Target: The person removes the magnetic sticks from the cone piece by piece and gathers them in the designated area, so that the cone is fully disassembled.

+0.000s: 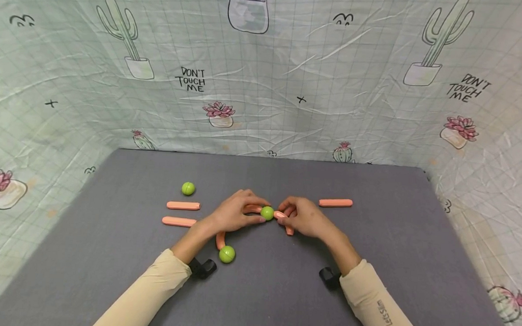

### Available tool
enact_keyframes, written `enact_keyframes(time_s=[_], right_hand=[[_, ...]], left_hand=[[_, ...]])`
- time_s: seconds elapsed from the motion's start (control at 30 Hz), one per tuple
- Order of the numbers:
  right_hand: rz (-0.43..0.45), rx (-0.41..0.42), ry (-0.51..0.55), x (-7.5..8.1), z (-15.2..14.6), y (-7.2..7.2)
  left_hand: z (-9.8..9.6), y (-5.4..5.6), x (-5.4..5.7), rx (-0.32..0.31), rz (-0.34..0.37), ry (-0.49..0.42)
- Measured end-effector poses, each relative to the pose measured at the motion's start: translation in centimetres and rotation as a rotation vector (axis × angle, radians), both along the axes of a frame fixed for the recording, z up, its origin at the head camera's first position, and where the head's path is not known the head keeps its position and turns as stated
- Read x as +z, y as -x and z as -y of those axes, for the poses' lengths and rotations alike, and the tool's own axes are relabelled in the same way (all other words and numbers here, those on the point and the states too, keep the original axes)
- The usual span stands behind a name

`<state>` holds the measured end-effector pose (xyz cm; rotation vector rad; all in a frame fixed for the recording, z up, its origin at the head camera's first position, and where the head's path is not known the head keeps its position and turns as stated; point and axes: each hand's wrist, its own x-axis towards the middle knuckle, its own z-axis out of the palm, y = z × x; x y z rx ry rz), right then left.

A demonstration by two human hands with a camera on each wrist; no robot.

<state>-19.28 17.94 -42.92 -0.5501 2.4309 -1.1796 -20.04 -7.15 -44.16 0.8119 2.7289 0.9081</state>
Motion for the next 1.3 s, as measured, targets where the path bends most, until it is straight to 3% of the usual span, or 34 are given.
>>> enact_keyframes(time_s=[0.2,0.6,0.9,1.3], right_hand=[[0.04,-0.024,0.0,0.1,0.0,0.0],[0.111,0.007,0.071,0.0,-0.6,-0.2],[0.085,0.072,0.079,0.5,-2.0,-0.8],[0.071,0.05,0.137,0.7,-4.5,-1.6]], left_hand=[[0.1,0.0,-0.2,0.005,0.017,-0.004],[0.0,0.2,-0.6,0.007,-0.012,0.015],[-0.1,0.1,-0.6,0.042,-0.015,0.002],[-0.1,0.2,-0.6,0.073,0.023,-0.022]])
